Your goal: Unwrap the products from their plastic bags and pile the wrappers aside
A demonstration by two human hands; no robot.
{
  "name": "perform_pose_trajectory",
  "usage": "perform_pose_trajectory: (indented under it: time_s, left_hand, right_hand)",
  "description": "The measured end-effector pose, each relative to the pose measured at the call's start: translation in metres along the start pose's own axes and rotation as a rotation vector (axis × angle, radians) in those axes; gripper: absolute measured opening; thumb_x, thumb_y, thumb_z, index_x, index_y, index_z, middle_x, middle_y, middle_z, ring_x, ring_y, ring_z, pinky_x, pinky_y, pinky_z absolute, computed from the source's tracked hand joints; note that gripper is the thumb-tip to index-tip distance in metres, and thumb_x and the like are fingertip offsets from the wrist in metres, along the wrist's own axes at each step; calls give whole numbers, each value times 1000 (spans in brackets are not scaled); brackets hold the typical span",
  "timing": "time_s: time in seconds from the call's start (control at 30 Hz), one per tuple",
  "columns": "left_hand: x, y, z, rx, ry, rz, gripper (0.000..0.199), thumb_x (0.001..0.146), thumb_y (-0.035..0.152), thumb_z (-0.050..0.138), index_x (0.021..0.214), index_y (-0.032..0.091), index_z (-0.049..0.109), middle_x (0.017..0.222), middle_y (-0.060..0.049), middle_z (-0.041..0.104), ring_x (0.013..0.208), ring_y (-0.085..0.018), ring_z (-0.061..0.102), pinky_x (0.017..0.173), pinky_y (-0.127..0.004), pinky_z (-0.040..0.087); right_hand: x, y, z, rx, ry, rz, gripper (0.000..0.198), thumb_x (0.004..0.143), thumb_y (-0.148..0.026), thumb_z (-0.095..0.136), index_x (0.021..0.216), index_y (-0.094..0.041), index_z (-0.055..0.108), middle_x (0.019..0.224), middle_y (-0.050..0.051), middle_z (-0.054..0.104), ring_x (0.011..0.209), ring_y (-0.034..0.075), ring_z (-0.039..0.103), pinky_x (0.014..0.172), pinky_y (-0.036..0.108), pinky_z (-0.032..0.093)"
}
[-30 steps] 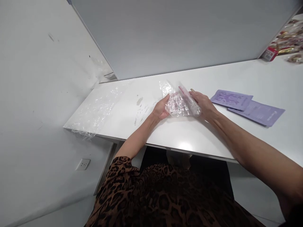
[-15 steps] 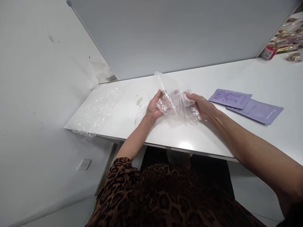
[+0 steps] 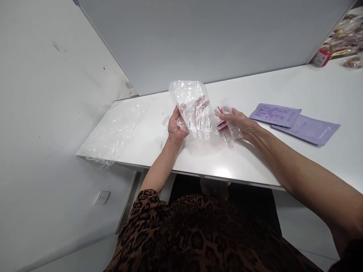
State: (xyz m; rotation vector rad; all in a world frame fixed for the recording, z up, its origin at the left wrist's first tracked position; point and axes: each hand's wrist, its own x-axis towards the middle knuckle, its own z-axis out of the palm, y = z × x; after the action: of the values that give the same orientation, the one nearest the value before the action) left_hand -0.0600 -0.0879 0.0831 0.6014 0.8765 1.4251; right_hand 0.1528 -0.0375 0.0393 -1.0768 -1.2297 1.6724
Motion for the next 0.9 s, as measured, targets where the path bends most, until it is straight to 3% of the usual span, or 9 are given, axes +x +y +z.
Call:
perform_pose_trajectory:
  time_s: [0.1,0.2,0.27,0.33,0.43,0.5,0.57,0.73,0.9]
  left_hand:
    - [-4,5,2,-30,-119,51,58,111,48,30,151,21,63,149,-10,69,160,-36,48,122,-70,47]
    - [-4,9,1,-8,-75,83,60,113,50,25,151,23,63,152,-9,67,157,-37,53,119,-73,48]
    - [-3,9,-2,15,-26,68,59,112,54,29,150,24,63,154,-10,66,157,-40,52,117,-75,49]
    - [-1,8,-4,8,-2,41,57,111,54,35,149,24,64,154,-10,67,158,-42,50,117,-75,49]
    - [1,6,-6,-25,7,19,54,111,54,40,148,24,66,152,-9,68,160,-41,47,120,-71,50]
    - [2,5,-7,-24,6,7,55,111,54,39,147,23,67,151,-9,69,161,-40,47,121,-69,50]
    - [3,4,-10,-16,-11,0,57,111,56,38,147,23,67,150,-9,70,161,-40,47,121,-68,50]
    - [9,4,-21,-2,-13,38,59,110,60,39,146,24,68,149,-10,71,161,-41,47,120,-71,50]
    - [13,5,-29,56,46,63,54,109,62,42,138,27,71,154,-9,68,159,-41,49,116,-73,52]
  right_hand:
    - [5,0,-5,35,28,124,59,66,-19,85,119,-25,60,100,11,72,84,29,69,69,48,63]
    - [16,3,-21,-110,153,85,69,68,-19,79,133,-25,56,110,15,72,95,35,71,75,53,62]
    - [21,5,-32,-358,301,-82,73,72,-24,75,142,-23,54,126,19,68,110,40,68,87,60,60]
    - [22,7,-37,-638,410,-347,72,79,-29,72,148,-20,53,140,20,62,127,42,60,104,66,53]
    - [15,13,-28,-920,294,-594,63,95,-43,63,152,-17,54,141,21,62,135,41,52,115,64,44]
    - [11,19,-15,-1056,157,-578,59,99,-49,60,149,-17,57,137,21,64,130,42,53,112,65,44]
    - [10,27,-4,-1189,101,-511,53,98,-48,59,141,-17,62,133,22,65,125,44,54,108,68,44]
    - [15,39,-2,-1221,132,-449,38,98,-41,58,127,-17,65,116,23,67,122,46,56,108,70,40]
    - [7,29,-7,-1259,140,-414,35,96,-38,63,123,-16,66,116,24,65,118,48,59,106,70,40]
